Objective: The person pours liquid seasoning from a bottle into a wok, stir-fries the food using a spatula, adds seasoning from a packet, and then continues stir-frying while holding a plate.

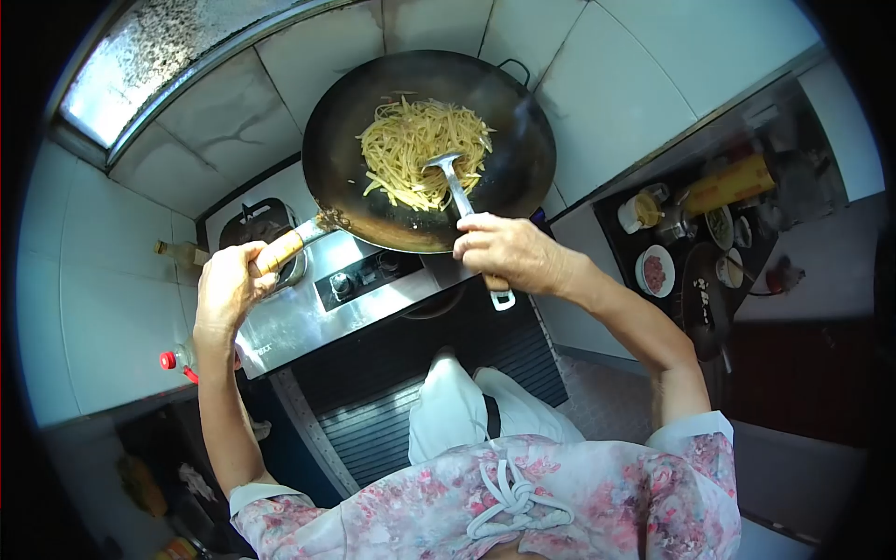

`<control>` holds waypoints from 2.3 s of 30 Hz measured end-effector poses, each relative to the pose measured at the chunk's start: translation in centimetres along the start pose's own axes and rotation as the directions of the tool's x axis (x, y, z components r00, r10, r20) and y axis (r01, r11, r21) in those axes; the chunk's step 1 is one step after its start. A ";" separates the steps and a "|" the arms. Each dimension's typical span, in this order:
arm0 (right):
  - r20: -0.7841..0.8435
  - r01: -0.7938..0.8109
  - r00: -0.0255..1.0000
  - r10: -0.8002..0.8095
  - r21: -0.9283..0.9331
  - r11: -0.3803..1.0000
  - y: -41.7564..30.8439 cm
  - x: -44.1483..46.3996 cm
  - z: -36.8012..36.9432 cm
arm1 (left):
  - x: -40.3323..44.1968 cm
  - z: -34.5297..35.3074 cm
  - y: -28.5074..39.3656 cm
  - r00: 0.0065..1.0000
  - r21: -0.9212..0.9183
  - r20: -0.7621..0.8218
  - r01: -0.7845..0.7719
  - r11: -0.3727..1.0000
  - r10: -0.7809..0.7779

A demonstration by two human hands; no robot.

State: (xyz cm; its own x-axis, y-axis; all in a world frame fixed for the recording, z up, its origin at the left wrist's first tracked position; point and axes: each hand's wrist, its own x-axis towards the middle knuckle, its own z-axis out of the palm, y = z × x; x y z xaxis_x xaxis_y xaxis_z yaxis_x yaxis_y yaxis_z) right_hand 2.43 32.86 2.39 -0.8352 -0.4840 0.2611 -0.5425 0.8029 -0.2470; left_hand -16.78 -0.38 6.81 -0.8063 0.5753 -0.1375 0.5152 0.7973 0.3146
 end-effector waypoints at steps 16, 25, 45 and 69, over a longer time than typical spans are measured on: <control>-0.626 -0.494 0.584 0.517 0.232 0.838 -7.9 -10.6 4.3 | 0.0 2.9 -3.5 0.980 0.272 -0.114 -0.128 0.954 0.164; 0.011 -0.884 0.252 0.968 0.410 0.225 -19.3 -27.9 15.1 | -7.1 5.6 9.7 0.639 0.343 -0.551 -0.413 0.843 0.537; 0.401 -0.552 -0.535 0.744 0.500 -0.667 -60.0 -56.5 39.5 | -24.4 41.2 8.0 0.502 -0.144 0.857 0.455 0.879 -0.119; 0.625 -0.227 -0.553 0.551 0.523 -0.821 -44.3 -65.7 29.0 | -21.5 45.6 16.6 0.436 -0.209 0.842 0.806 0.554 -0.317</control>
State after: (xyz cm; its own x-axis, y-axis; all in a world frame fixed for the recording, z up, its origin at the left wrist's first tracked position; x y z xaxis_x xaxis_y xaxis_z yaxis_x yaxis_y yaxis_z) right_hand 78.77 18.98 -30.88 0.1072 0.4927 -0.8636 0.5877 -0.7320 -0.3446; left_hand 22.32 8.84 -27.85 -0.2704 0.1521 -0.9507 -0.4253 0.8670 0.2597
